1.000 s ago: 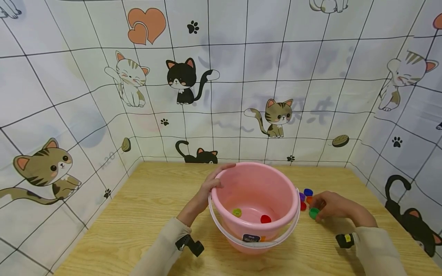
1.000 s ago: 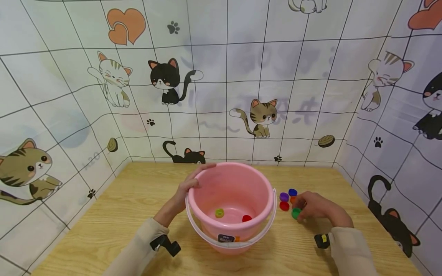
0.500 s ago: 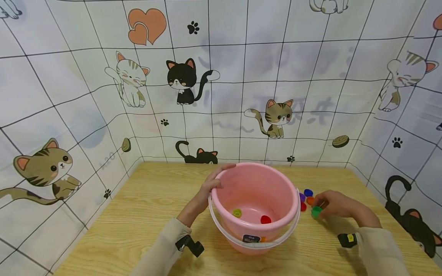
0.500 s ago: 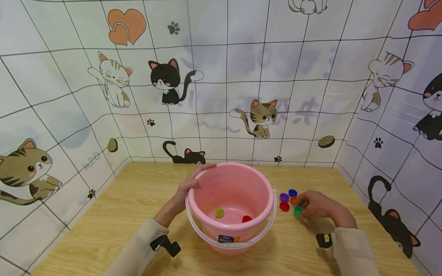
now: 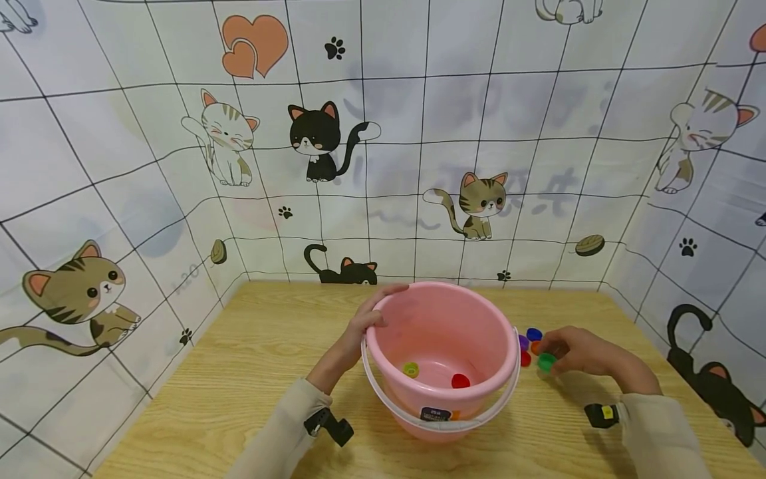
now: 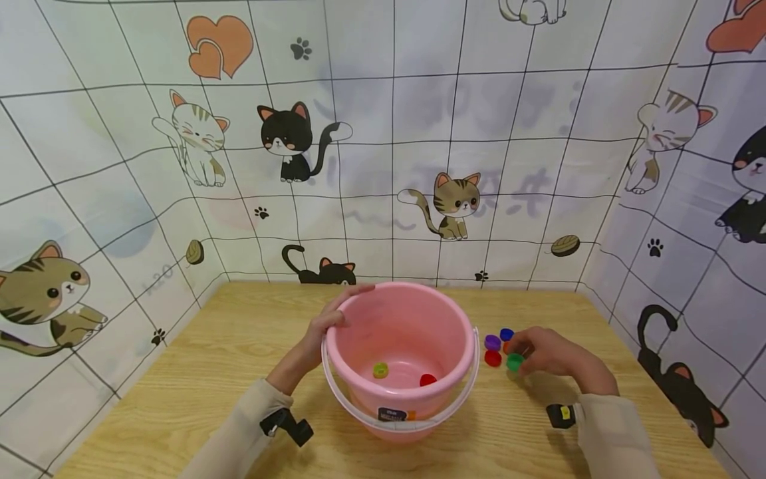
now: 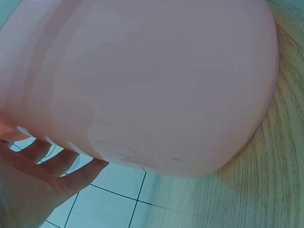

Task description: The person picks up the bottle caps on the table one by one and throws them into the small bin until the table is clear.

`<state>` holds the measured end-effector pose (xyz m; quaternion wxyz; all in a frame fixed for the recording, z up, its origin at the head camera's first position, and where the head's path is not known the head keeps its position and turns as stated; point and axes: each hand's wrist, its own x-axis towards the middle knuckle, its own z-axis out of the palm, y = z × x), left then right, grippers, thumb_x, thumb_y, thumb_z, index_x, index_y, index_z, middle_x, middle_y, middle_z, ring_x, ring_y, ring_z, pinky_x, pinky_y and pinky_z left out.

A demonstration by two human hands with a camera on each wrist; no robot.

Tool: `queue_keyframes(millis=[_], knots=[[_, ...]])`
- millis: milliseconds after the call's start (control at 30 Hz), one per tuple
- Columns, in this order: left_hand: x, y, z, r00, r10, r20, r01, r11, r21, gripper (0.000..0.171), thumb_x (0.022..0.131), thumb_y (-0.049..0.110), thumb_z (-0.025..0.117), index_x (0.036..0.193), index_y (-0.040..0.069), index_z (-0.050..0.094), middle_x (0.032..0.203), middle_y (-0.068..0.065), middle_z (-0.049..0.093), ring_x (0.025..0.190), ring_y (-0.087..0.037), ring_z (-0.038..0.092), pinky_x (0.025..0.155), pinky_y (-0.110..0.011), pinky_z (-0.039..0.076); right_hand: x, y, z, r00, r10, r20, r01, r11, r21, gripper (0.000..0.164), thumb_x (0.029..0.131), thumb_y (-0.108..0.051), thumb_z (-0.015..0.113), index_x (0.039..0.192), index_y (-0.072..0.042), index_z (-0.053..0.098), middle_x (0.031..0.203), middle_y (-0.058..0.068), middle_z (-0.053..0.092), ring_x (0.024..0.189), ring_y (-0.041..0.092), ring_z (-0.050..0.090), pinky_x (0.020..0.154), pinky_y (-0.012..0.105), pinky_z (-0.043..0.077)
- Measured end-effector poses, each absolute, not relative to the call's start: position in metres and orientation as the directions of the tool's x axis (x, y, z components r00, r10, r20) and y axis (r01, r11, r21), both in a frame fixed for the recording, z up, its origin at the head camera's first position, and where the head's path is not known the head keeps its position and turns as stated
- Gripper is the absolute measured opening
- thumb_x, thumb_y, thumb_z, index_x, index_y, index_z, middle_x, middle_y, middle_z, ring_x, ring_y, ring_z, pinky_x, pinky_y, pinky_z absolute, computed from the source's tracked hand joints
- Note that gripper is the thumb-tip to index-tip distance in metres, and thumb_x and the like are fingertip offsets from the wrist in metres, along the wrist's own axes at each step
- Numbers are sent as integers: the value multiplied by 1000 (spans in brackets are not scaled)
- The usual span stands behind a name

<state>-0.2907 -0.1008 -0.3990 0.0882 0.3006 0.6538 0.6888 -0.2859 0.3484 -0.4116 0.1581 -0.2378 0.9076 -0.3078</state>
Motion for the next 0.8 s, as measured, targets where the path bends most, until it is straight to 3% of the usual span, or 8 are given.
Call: queue_keyframes(millis=[333, 567, 800], knots=[[-290, -101, -399, -807, 508, 301, 280, -121, 952, 78, 78, 13, 42, 156, 15, 42, 153, -20, 44, 120, -38, 54, 86, -36, 57, -286, 344, -409, -856, -499, -134, -324, 720, -614, 39, 82, -10, 83, 116, 4, 69, 116, 19, 72, 104, 30, 68, 79, 24, 56], [-290, -100, -399, -804, 509, 306, 279, -130, 951, 78, 78, 13, 42, 156, 15, 42, 153, -20, 44, 121, -37, 54, 87, -39, 57, -284, 344, -407, -859, -492, -141, -293, 698, -653, 40, 82, -5, 80, 118, 8, 68, 116, 22, 71, 107, 42, 68, 79, 37, 62], [-290, -100, -399, -802, 513, 307, 277, -137, 951, 78, 79, 13, 42, 156, 14, 41, 153, -22, 44, 120, -38, 54, 87, -38, 58, -284, 343, -407, -855, -503, -128, -313, 696, -646, 40, 84, -6, 79, 119, 7, 68, 116, 21, 71, 106, 40, 68, 80, 39, 62]])
